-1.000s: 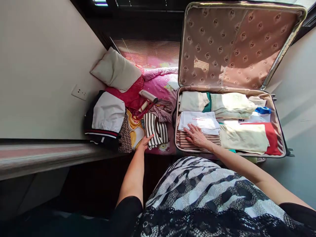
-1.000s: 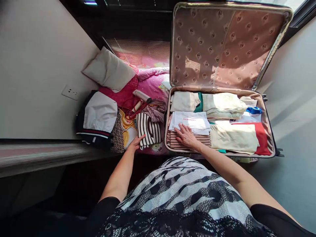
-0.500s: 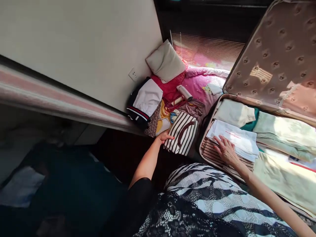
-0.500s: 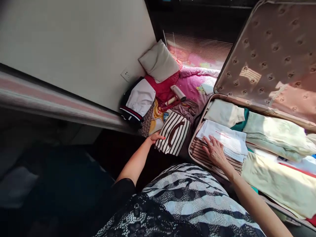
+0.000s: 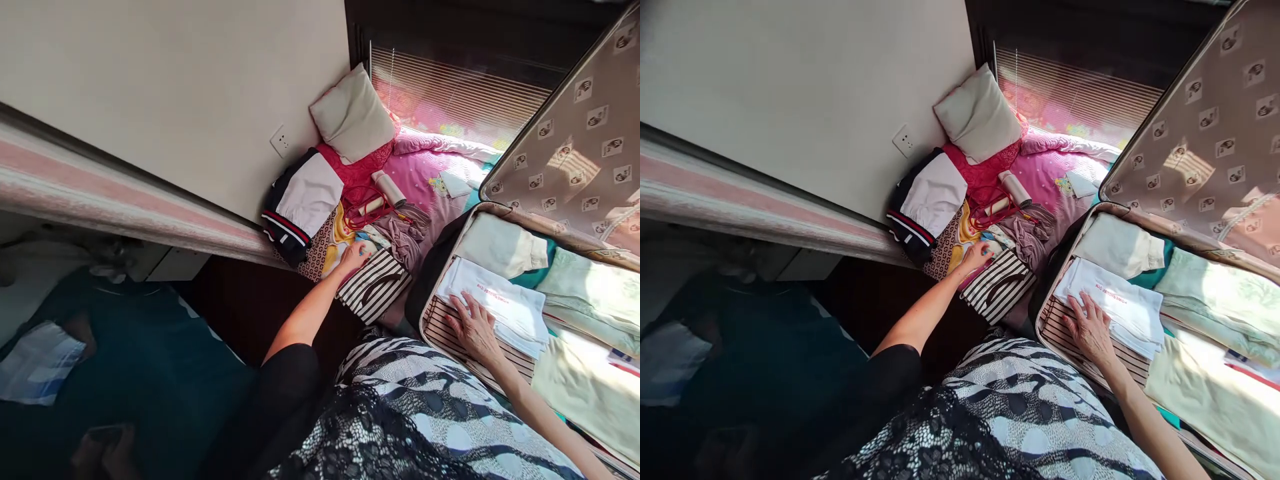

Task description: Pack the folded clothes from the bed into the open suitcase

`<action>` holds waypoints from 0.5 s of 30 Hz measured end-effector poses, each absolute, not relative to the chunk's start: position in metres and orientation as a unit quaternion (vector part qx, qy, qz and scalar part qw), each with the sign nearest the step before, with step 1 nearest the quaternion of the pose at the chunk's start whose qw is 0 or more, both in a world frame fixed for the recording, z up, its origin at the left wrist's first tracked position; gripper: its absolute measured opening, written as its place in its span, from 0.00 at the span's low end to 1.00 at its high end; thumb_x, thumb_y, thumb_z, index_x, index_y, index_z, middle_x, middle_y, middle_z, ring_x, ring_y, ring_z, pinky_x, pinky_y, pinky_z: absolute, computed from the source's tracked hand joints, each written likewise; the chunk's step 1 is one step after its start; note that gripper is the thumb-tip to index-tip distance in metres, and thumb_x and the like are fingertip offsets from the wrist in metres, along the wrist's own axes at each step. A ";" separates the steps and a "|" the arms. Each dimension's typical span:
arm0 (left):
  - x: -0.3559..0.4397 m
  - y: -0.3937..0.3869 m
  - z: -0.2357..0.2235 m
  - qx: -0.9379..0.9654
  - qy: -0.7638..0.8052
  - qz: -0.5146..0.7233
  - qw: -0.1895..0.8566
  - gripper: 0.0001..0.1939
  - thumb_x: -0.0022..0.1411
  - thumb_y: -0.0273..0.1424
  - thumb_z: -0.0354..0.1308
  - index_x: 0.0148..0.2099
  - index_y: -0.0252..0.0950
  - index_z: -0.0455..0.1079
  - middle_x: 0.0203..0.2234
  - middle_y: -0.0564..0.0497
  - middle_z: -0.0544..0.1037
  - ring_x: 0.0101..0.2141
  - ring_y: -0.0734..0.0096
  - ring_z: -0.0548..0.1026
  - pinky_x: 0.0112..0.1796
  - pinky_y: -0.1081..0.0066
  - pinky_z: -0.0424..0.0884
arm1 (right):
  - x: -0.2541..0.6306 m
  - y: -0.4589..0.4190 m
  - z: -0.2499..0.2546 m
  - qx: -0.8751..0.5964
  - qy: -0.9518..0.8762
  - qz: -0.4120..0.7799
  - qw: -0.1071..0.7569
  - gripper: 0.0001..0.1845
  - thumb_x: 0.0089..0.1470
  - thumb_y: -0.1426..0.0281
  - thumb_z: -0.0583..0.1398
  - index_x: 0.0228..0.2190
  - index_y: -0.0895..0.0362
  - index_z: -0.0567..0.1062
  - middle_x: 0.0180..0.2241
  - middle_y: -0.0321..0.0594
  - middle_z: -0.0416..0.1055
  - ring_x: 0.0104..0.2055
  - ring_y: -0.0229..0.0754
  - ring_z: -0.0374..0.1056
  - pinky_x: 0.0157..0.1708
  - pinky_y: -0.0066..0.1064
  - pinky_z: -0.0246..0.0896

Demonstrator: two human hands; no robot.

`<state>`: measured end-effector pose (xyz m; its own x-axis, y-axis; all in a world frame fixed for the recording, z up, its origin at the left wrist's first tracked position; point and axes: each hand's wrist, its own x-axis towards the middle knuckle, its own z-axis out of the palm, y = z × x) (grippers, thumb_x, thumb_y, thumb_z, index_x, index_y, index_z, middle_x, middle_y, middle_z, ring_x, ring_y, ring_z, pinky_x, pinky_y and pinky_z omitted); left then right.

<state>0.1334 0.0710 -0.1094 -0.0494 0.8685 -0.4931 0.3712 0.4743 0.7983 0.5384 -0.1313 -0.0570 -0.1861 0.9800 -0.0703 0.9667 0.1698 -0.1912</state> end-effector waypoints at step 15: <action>0.173 0.272 -0.162 0.661 0.711 -0.069 0.231 0.42 0.69 0.29 0.69 0.78 0.27 0.55 0.72 0.22 0.64 0.70 0.37 0.65 0.68 0.46 0.60 | 0.505 -0.147 -0.067 -0.689 -0.716 0.070 0.085 0.23 0.73 0.61 0.57 0.64 0.48 0.77 0.71 0.53 0.65 0.72 0.63 0.62 0.65 0.57 0.61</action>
<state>0.1733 0.2718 -0.1619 -0.0203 0.9074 -0.4199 0.9712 0.1176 0.2071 0.5050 -0.1470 -0.0666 -0.0363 0.9990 0.0256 0.9754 0.0410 -0.2166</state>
